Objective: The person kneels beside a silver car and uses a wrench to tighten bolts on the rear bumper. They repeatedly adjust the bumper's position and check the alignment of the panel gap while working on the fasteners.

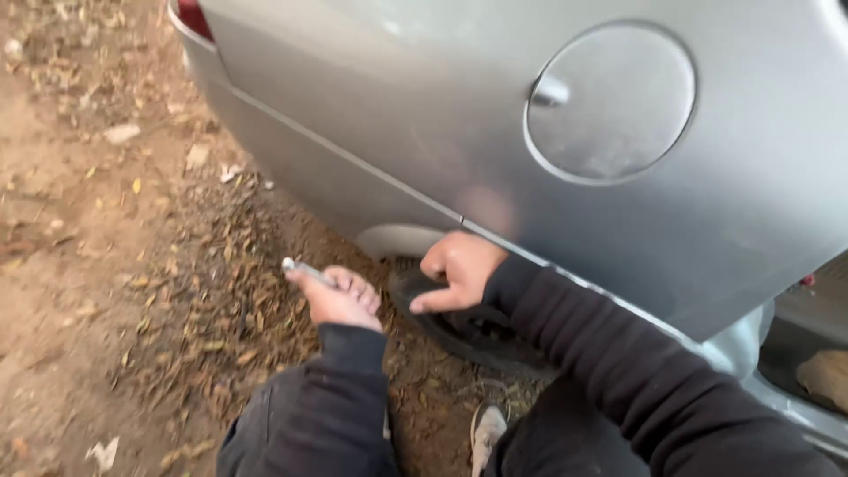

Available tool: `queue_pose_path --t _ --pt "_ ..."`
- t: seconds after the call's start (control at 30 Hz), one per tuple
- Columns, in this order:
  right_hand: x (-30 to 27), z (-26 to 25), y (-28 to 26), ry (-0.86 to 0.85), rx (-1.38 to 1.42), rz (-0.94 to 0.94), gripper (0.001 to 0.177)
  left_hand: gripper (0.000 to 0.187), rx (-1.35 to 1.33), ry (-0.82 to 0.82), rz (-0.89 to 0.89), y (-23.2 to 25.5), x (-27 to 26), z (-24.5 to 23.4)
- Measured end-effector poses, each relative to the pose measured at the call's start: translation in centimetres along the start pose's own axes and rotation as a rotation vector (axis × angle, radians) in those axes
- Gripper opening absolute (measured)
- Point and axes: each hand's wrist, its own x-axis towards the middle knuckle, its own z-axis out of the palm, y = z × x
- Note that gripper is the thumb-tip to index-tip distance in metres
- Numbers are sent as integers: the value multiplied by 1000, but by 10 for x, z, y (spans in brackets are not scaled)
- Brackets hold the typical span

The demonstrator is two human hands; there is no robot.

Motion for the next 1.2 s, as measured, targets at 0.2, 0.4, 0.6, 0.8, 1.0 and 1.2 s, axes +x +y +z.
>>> queue_pose_path --t 0.2,0.4,0.6,0.8,1.0,1.2 --pt "-1 -22 -57 -137 95 -50 57 77 35 35 3 -1 -6 11" --pt "-7 -6 -8 -15 70 -28 63 79 -11 -42 -94 -8 -1 2" --pt "-19 5 -8 82 90 -61 61 75 142 -110 -48 6 -32 14" --pt "-77 39 -76 560 318 84 35 41 1357 -818 494 -56 -23 -18" --pt "-126 120 -59 958 428 448 17 33 1344 -1061 295 -55 -83 23" --pt "-142 186 7 797 1055 757 25 20 1552 -688 787 -62 -72 47"
